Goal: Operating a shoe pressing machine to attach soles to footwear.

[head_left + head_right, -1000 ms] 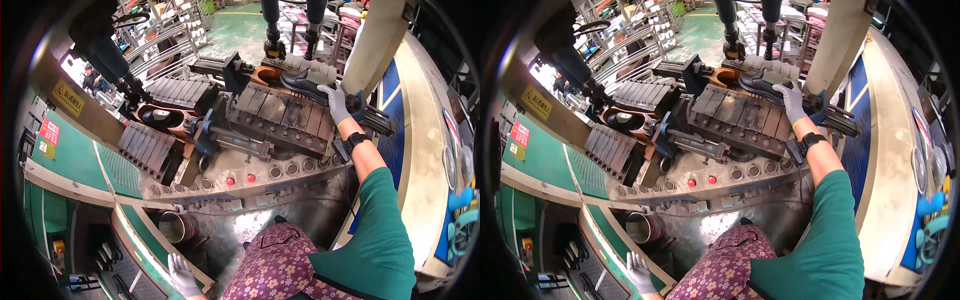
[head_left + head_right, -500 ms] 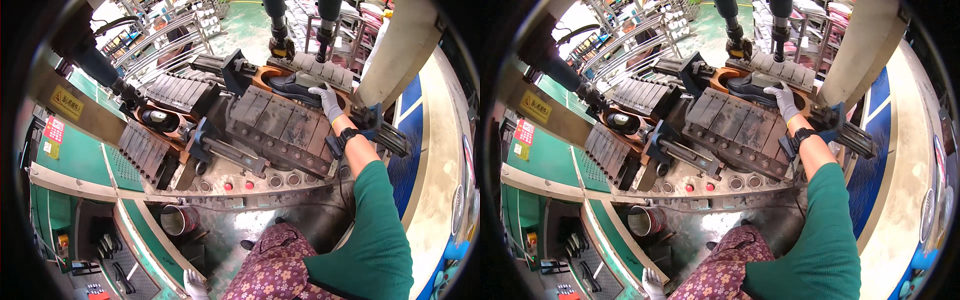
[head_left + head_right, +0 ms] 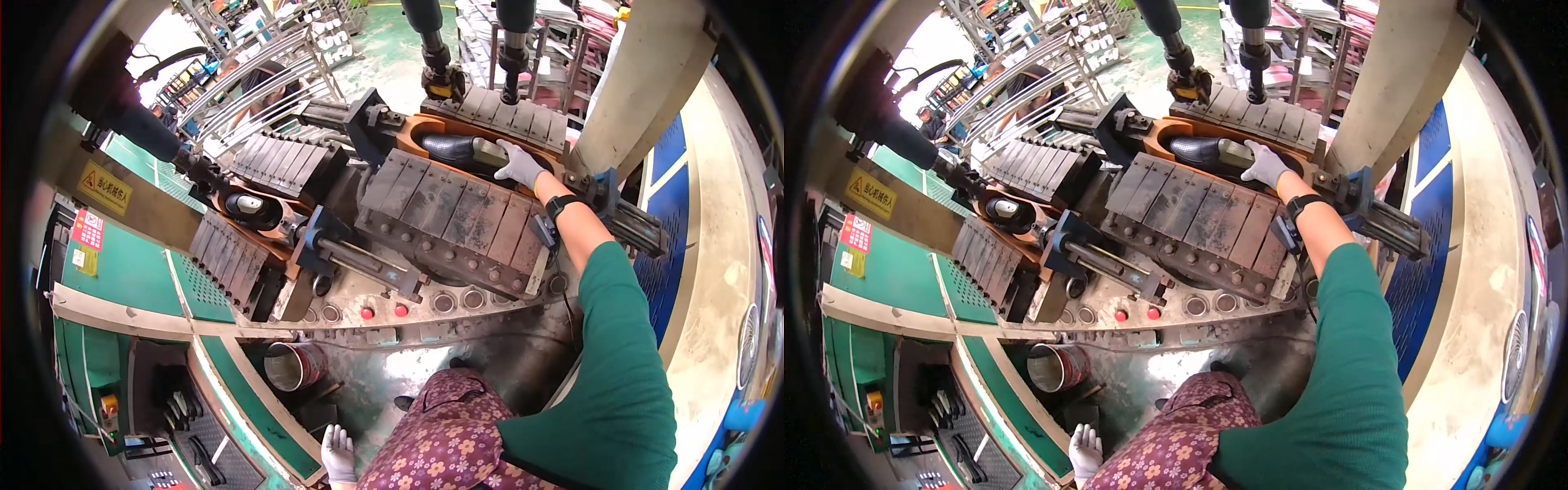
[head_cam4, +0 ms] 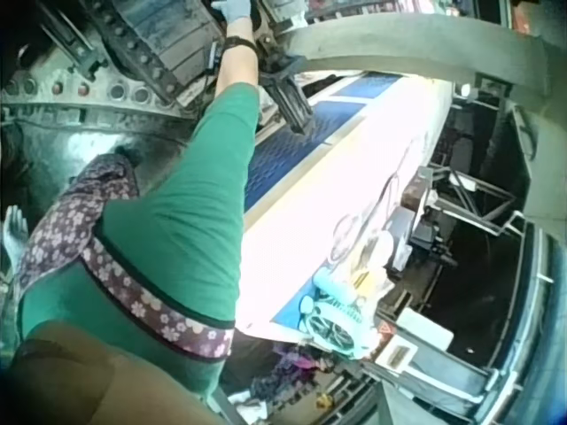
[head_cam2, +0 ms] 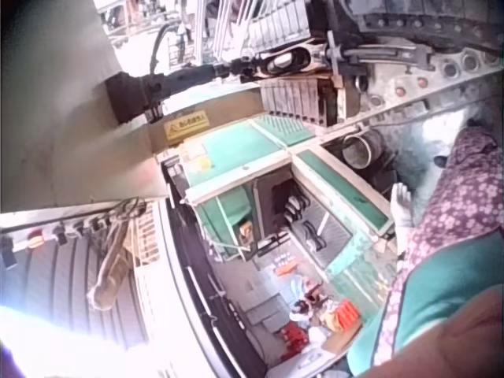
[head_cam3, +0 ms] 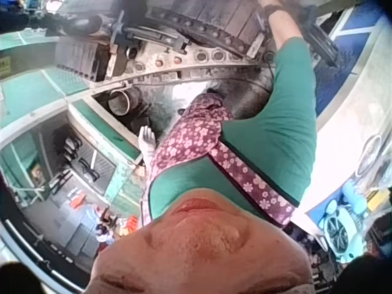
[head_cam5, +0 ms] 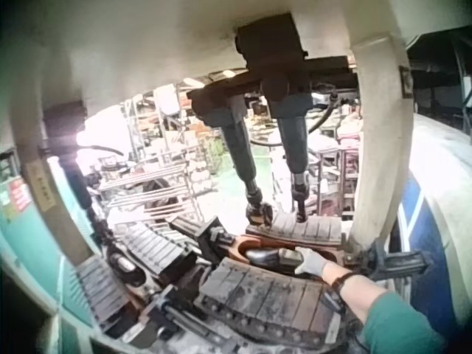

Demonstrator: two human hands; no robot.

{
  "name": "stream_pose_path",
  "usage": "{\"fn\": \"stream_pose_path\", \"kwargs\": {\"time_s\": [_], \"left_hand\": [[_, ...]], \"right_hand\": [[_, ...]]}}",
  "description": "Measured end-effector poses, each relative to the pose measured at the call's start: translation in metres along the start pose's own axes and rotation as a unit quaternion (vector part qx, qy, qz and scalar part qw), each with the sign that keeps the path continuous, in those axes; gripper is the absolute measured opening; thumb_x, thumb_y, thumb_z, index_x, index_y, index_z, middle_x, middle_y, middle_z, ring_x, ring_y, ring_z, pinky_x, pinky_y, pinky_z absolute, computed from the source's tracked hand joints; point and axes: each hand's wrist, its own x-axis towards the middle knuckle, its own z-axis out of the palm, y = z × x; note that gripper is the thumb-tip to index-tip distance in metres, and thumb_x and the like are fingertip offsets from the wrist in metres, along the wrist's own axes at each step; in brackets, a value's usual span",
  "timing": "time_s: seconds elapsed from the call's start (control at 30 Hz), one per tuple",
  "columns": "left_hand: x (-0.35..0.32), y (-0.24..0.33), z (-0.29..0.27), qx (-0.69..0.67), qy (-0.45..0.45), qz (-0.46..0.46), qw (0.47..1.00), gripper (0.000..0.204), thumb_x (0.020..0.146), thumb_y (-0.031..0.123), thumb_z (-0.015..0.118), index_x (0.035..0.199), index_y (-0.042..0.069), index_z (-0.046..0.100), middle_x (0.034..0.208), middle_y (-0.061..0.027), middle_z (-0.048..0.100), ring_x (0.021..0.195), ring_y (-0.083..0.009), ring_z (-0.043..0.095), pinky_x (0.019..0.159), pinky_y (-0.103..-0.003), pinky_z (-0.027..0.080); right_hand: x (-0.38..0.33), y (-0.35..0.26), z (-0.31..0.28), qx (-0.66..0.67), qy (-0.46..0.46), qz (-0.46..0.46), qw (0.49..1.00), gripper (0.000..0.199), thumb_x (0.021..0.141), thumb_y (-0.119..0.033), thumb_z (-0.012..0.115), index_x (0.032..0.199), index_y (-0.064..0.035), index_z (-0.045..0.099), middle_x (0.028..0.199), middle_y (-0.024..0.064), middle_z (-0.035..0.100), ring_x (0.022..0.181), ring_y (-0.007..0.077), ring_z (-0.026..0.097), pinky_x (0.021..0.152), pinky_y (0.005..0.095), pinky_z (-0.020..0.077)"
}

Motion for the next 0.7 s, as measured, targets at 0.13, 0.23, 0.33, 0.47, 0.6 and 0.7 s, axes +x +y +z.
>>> {"fn": "stream_pose_path", "kwargs": {"time_s": [0.13,0.23,0.33,0.47,0.6,0.7], "left_hand": [[0.011,0.002,0.004,0.001,-0.020,-0.020,1.000,0.057,0.103,0.037,0.049,0.153,0.010,0.042,0.159,-0.0128,0.040,0.144,-0.0290,0.040,0.118,-0.044,0.028],[0.014,-0.003,-0.003,0.018,-0.010,-0.018,1.000,0.055,0.103,0.037,0.050,0.151,0.012,0.045,0.156,-0.0118,0.044,0.142,-0.0293,0.042,0.117,-0.045,0.028],[0.014,-0.007,-0.012,0.020,-0.018,-0.032,0.999,0.055,0.102,0.037,0.050,0.150,0.012,0.046,0.156,-0.0116,0.045,0.142,-0.0290,0.042,0.117,-0.045,0.029],[0.021,-0.009,-0.010,0.049,-0.026,-0.058,0.997,0.060,0.102,0.043,0.048,0.152,0.012,0.042,0.160,-0.0101,0.039,0.145,-0.0277,0.038,0.119,-0.044,0.024],[0.024,-0.012,-0.005,0.068,-0.047,-0.051,0.995,0.059,0.101,0.043,0.049,0.151,0.012,0.044,0.160,-0.0105,0.039,0.145,-0.0280,0.038,0.118,-0.044,0.025],[0.030,-0.013,0.002,0.074,-0.051,-0.040,0.995,0.056,0.100,0.040,0.054,0.148,0.011,0.049,0.153,-0.0134,0.047,0.139,-0.0296,0.045,0.116,-0.045,0.030]], "right_hand": [[0.000,-0.007,-0.003,0.002,-0.011,0.004,1.000,0.079,0.060,-0.015,0.084,0.135,-0.0092,0.061,0.128,0.0169,0.066,0.122,0.0345,0.060,0.105,0.0388,0.0472],[-0.003,0.000,-0.003,0.010,0.008,-0.011,1.000,0.078,0.060,-0.014,0.083,0.135,-0.0093,0.061,0.128,0.0159,0.066,0.121,0.0324,0.061,0.104,0.0376,0.0470],[-0.001,0.002,0.003,0.045,0.007,-0.011,0.999,0.078,0.061,-0.013,0.083,0.135,-0.0083,0.061,0.128,0.0154,0.066,0.120,0.0315,0.060,0.103,0.0361,0.0464],[0.002,0.005,0.002,0.064,0.001,0.020,0.998,0.077,0.061,-0.011,0.083,0.135,-0.0069,0.061,0.128,0.0159,0.067,0.120,0.0315,0.061,0.102,0.0356,0.0467],[0.006,-0.001,0.005,0.038,0.022,-0.011,0.999,0.077,0.058,-0.013,0.083,0.132,-0.0091,0.064,0.125,0.0172,0.068,0.116,0.0330,0.064,0.102,0.0375,0.0490],[0.007,-0.004,0.002,0.024,0.013,0.009,1.000,0.077,0.058,-0.014,0.084,0.132,-0.0087,0.064,0.125,0.0176,0.068,0.117,0.0331,0.063,0.102,0.0378,0.0490]]}}
